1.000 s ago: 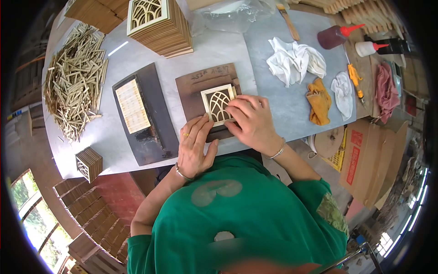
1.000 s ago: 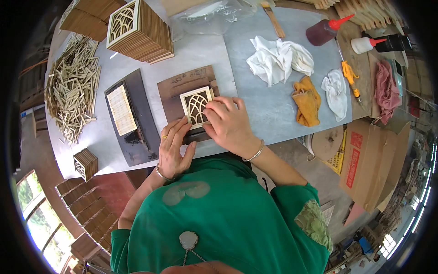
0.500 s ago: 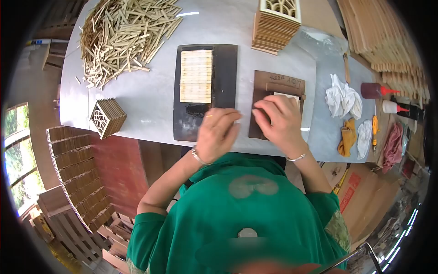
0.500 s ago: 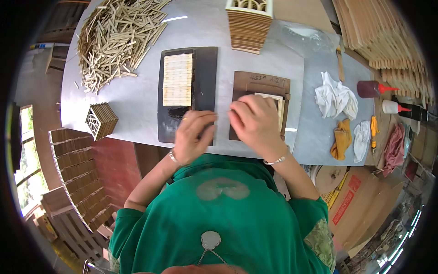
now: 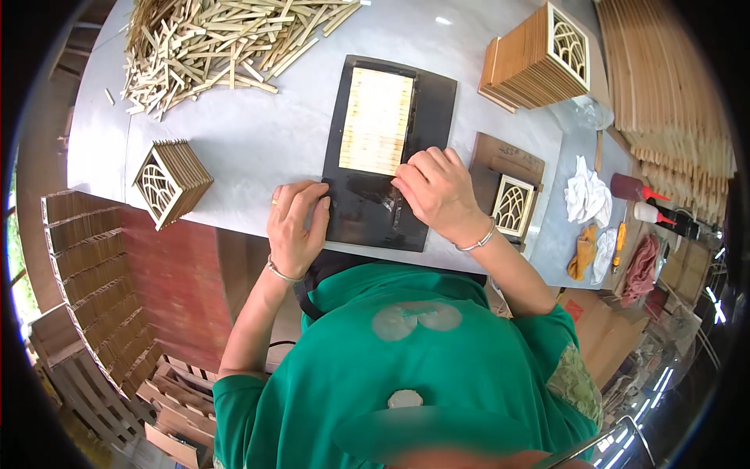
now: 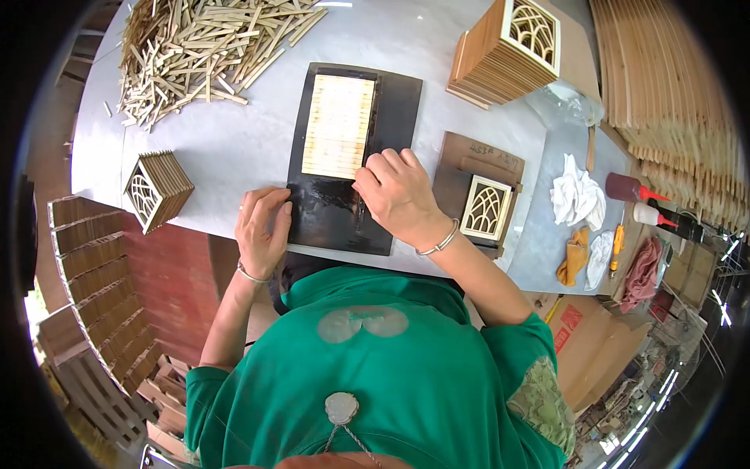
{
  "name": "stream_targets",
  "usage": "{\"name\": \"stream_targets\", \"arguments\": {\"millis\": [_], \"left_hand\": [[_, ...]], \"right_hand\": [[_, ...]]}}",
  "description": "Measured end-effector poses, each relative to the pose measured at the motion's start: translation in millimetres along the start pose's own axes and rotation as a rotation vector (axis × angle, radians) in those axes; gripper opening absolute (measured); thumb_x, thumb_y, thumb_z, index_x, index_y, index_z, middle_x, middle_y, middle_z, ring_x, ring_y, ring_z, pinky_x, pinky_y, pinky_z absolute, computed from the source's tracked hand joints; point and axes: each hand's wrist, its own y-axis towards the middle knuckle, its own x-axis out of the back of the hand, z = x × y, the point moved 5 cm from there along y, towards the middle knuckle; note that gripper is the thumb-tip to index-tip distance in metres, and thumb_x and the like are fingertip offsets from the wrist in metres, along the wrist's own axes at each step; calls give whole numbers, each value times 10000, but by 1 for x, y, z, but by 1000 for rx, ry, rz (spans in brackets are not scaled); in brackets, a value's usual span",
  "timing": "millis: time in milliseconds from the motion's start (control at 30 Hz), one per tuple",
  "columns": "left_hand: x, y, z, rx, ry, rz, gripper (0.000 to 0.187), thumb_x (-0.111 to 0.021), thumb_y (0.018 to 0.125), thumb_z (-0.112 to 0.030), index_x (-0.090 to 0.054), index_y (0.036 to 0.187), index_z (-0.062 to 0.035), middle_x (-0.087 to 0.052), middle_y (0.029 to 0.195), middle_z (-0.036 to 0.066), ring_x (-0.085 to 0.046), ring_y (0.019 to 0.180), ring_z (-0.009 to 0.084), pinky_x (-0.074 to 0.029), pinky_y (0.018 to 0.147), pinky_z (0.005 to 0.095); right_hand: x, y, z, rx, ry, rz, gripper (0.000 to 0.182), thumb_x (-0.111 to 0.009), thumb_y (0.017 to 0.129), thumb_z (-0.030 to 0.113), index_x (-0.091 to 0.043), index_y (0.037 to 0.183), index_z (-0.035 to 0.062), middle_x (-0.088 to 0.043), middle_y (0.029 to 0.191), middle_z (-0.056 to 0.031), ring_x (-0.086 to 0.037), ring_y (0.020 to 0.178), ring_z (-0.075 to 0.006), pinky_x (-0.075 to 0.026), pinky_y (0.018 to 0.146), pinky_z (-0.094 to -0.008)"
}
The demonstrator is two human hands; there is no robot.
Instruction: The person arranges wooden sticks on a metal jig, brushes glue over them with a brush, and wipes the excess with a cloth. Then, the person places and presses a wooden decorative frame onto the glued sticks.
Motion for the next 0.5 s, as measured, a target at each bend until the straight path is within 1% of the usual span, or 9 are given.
{"name": "stream_targets", "arguments": {"millis": [67,133,233,300,367,433,467,500], "left_hand": [[-1,3,3,-2,-15,1,176,-664,817,6,-653,989,-30,-654,986,104,-609,873,270,-480,782,353],[-2,6,5,-49,-24,-3,199,-665,784,32,-648,972,-33,-641,957,93,-588,840,283,-469,761,362],[-3,11,7,-72,-37,-8,209,-666,784,36,-643,980,-32,-636,958,91,-584,836,282,-468,753,364],[-3,16,8,-101,-30,-1,218,-668,782,37,-641,987,-32,-635,959,91,-584,836,281,-468,753,365],[-4,21,8,-132,-21,5,226,-670,781,38,-640,994,-31,-634,961,90,-583,836,281,-468,752,365],[-4,25,5,-210,16,-4,260,-690,772,29,-643,1018,-38,-627,963,81,-582,829,272,-469,737,360],[-4,26,5,-212,18,-3,260,-690,772,29,-643,1018,-38,-627,963,81,-582,829,272,-469,737,360],[-4,26,1,-275,54,5,280,-700,761,27,-645,1028,-39,-622,961,75,-585,824,260,-471,726,356]], "right_hand": [[-1,2,1,1,-15,10,177,-757,749,116,-601,822,73,-493,771,-42,-493,720,-211,-368,653,-336],[-2,3,1,1,-30,13,176,-754,750,111,-598,820,68,-491,769,-45,-491,715,-214,-369,651,-338],[-5,4,3,11,-74,32,175,-748,743,84,-590,812,52,-481,759,-54,-485,703,-218,-371,639,-342],[-6,7,5,70,-125,0,154,-656,726,54,-512,674,73,-435,702,-55,-461,682,-207,-366,628,-334],[-6,8,4,88,-124,-14,161,-659,716,52,-507,666,75,-432,699,-56,-459,682,-206,-366,626,-334],[-5,7,4,106,-123,-31,168,-661,706,49,-502,658,77,-429,697,-57,-458,682,-205,-367,624,-334],[-4,6,3,111,-96,-28,167,-672,699,55,-509,665,74,-433,702,-59,-464,683,-211,-370,623,-335],[-3,5,3,115,-69,-25,168,-682,693,60,-515,672,70,-438,707,-61,-470,684,-216,-374,622,-337]]}}
